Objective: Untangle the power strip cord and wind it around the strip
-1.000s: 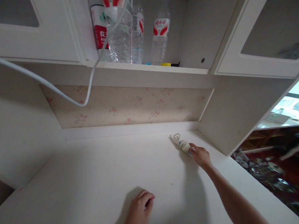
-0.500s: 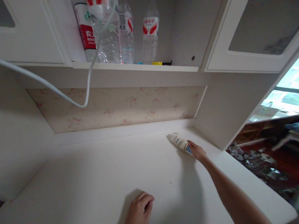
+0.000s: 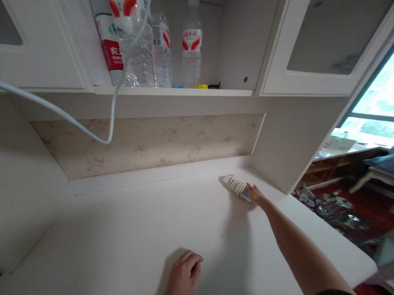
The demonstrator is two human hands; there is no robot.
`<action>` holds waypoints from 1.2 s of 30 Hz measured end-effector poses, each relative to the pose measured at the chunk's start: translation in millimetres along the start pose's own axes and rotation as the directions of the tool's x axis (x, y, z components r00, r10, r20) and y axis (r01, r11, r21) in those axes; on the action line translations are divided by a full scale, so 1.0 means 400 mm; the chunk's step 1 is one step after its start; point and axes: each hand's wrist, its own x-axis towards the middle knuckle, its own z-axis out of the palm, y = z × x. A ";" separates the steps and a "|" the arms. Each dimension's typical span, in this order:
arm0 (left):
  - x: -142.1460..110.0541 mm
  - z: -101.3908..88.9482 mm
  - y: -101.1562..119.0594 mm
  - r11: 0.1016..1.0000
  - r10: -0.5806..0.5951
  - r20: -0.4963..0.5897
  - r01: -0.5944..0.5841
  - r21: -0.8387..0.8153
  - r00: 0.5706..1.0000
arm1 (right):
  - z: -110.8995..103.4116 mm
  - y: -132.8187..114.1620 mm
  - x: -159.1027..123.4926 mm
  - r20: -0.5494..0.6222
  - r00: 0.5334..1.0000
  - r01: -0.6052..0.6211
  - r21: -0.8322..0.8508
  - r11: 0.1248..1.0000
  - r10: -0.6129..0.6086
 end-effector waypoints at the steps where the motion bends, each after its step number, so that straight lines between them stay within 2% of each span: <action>1: -0.002 0.000 0.001 1.000 0.004 -0.001 -0.004 0.000 1.000 | -0.004 -0.002 -0.010 0.004 1.000 -0.004 -0.013 1.000 0.004; 12: -0.006 -0.004 0.004 1.000 -0.008 -0.002 0.008 -0.013 1.000 | -0.012 -0.056 -0.114 -0.087 0.986 -0.145 -0.062 0.988 0.139; 21: -0.006 -0.003 -0.001 1.000 -0.010 -0.018 0.010 -0.015 1.000 | 0.016 -0.029 -0.193 -0.151 0.975 -0.170 -0.021 0.985 0.165; 31: -0.002 0.005 -0.005 0.999 -0.040 0.007 0.040 -0.011 0.999 | 0.004 -0.017 -0.181 -0.078 0.986 -0.156 -0.094 0.983 0.149; 36: 0.002 -0.001 0.008 0.999 -0.048 0.021 0.048 0.007 0.999 | -0.009 -0.005 -0.166 -0.029 0.980 -0.197 -0.126 0.972 0.195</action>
